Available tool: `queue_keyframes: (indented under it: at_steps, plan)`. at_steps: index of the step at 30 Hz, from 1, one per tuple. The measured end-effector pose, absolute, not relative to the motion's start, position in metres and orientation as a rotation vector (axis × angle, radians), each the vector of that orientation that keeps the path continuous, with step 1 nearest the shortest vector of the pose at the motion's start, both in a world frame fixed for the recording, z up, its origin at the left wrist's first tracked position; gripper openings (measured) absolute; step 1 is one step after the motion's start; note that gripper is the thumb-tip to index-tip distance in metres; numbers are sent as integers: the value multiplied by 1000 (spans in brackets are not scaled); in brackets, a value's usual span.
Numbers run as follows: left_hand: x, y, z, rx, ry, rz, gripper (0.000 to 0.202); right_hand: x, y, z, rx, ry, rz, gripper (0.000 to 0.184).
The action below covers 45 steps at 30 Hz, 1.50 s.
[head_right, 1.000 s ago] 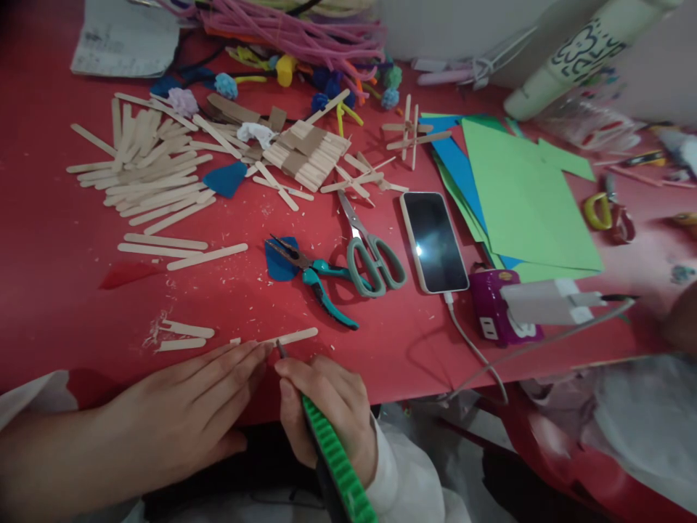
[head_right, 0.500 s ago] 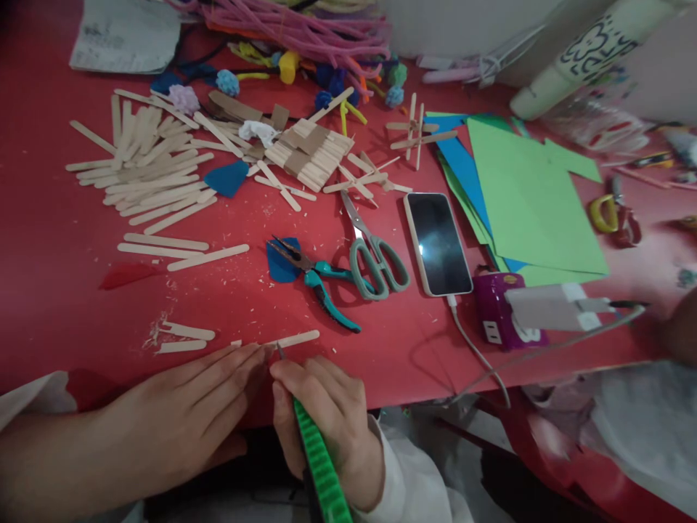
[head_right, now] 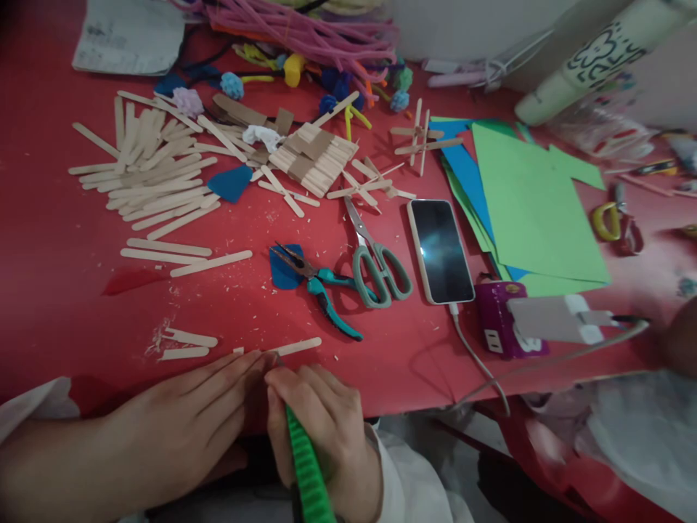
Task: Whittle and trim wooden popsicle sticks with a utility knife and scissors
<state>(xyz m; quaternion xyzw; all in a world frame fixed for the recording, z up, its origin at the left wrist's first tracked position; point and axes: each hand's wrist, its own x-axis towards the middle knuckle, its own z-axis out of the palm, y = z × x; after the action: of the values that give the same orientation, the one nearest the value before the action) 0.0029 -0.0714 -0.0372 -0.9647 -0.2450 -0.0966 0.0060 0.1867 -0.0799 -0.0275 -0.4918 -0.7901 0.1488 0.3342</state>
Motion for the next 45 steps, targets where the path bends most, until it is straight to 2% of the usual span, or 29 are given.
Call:
queue_keyframes:
  at_steps: [5, 11, 17, 37, 45]
  plan:
    - [3, -73, -37, -3016, -744, -261, 44, 196, -88, -40, -1360, -1884, 488, 16]
    - [3, -72, -37, -3015, -747, -235, 46, 200, -93, -42, -1375, -1831, 418, 17]
    - [3, -71, -38, -2999, -755, -265, 45, 199, -88, -42, -1303, -1888, 481, 18]
    - [2, -72, -38, -2996, -747, -258, 45, 198, -87, -38, -1270, -1964, 387, 22]
    - [3, -72, -41, -2971, -735, -340, 39, 191, -80, -20, -1298, -2082, 382, 19]
